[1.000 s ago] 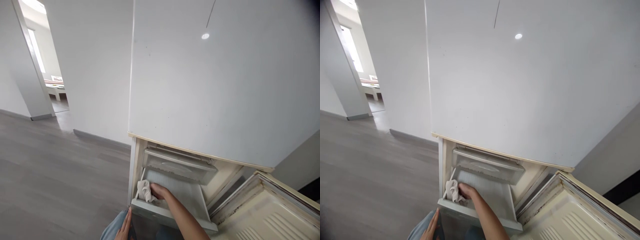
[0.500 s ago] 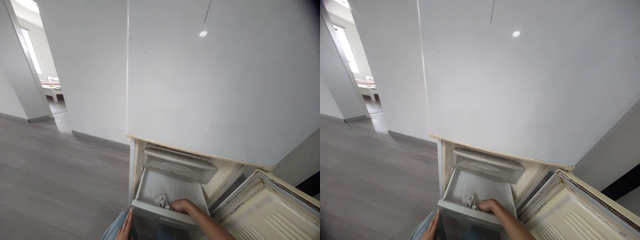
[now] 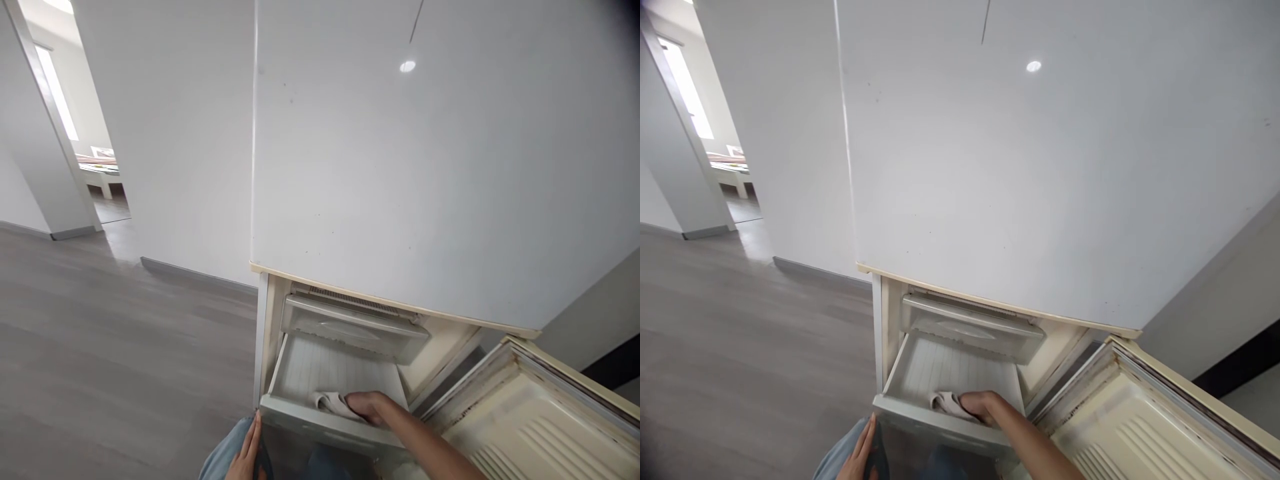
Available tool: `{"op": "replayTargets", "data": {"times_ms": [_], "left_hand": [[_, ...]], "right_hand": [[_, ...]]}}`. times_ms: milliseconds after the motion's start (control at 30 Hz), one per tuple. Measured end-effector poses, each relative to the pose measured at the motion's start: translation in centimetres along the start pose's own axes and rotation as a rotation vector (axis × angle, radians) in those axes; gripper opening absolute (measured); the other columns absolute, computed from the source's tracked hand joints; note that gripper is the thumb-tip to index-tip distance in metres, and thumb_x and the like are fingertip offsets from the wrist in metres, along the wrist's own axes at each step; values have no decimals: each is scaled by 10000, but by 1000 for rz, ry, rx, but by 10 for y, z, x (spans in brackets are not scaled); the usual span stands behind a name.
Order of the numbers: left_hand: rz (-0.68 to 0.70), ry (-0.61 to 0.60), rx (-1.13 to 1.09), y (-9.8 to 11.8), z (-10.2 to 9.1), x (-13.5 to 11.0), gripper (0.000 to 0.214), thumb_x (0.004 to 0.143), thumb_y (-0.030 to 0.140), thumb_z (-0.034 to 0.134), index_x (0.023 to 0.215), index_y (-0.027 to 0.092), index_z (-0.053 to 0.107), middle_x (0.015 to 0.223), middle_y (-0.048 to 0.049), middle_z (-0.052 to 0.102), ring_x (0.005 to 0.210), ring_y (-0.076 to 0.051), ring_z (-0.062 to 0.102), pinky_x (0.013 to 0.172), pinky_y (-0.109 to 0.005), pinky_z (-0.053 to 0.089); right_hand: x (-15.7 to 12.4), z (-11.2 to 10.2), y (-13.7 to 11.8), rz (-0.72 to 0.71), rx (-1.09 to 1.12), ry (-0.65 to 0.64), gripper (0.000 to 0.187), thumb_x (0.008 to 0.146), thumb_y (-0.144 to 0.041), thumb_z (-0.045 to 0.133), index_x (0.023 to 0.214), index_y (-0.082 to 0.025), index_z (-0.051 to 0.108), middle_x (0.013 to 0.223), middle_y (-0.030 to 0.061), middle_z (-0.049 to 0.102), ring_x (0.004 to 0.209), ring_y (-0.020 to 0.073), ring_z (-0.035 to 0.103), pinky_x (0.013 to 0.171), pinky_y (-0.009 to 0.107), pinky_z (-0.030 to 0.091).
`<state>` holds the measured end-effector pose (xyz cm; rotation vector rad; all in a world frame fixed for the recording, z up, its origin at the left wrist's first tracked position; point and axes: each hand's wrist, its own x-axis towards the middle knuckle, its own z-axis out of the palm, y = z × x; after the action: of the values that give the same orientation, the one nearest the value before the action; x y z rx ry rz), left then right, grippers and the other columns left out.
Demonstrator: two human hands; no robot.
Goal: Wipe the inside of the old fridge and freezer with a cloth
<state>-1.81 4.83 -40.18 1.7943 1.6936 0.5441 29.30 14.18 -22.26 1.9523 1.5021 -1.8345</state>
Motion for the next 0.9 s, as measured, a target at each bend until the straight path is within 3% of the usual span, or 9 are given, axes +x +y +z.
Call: {"op": "replayTargets", "data": {"times_ms": [67, 100, 167, 267, 367, 467, 567, 733, 900], "left_hand": [[3, 14, -2, 0, 1, 0, 875, 688, 81, 342, 1421, 239, -108, 1595, -43, 139, 1336, -254, 445, 930, -343, 518], [9, 23, -5, 0, 2, 0, 879, 686, 77, 343, 1420, 236, -113, 1594, -49, 145, 1352, -252, 425, 943, -345, 514], [21, 37, -2, 0, 3, 1, 904, 673, 62, 353, 1412, 239, -137, 1590, -59, 168, 1367, -241, 404, 966, -344, 506], [12, 40, 11, -3, 5, 2, 941, 649, 53, 369, 1405, 248, -156, 1588, -59, 182, 1367, -235, 403, 960, -323, 511], [16, 54, -14, -8, 11, 3, 915, 668, 61, 360, 1421, 257, -123, 1597, -58, 150, 1339, -238, 443, 969, -327, 504], [32, 87, -35, -13, 17, 5, 881, 689, 77, 348, 1435, 256, -85, 1596, -67, 164, 1335, -234, 447, 949, -327, 509], [30, 83, -39, -13, 14, 5, 876, 672, 82, 344, 1448, 227, -35, 1589, -73, 195, 1286, -226, 500, 904, -294, 516], [-53, -87, -85, -5, -8, 2, 799, 734, 155, 344, 1451, 257, 5, 1602, -68, 134, 1133, -206, 617, 819, -289, 531], [-1, 91, -132, -3, -6, -3, 765, 739, 194, 345, 1446, 306, 73, 1581, -27, 231, 1133, -224, 618, 813, -320, 539]], "right_hand": [[1, 20, -31, -50, 37, -211, 296, 776, -449, 520, 750, -206, 688, 835, 67, 678, 878, 217, 648, 848, 366, 483], [2, 31, -49, -83, 5, -253, 329, 784, -481, 511, 825, -209, 693, 902, 61, 682, 914, 219, 641, 879, 377, 470], [2, 57, -82, -193, -130, -217, 386, 779, -515, 536, 999, -227, 666, 1057, 38, 664, 1020, 211, 611, 942, 368, 436], [-1, 96, -115, -359, -471, 59, 505, 852, -512, 398, 1095, -136, 632, 1149, 152, 634, 1087, 281, 586, 939, 411, 437], [-5, 118, -117, -420, -633, 283, 530, 885, -483, 316, 1090, -106, 626, 1115, 219, 637, 1081, 348, 583, 918, 490, 426], [-10, 121, -96, -553, -669, 422, 446, 907, -429, 301, 1066, -160, 619, 1054, 167, 670, 1012, 312, 620, 865, 437, 453], [-17, 110, -67, -579, -663, 502, 374, 909, -395, 330, 1023, -184, 618, 1016, 136, 679, 966, 294, 631, 812, 388, 458], [-34, 85, -4, -604, -629, 727, 322, 926, -326, 334, 1048, -226, 614, 986, 68, 682, 941, 250, 626, 795, 363, 461], [-41, 57, 78, -658, -706, 1076, 297, 925, -335, 393, 1091, -220, 610, 1034, 51, 689, 990, 224, 626, 839, 368, 483]]}}
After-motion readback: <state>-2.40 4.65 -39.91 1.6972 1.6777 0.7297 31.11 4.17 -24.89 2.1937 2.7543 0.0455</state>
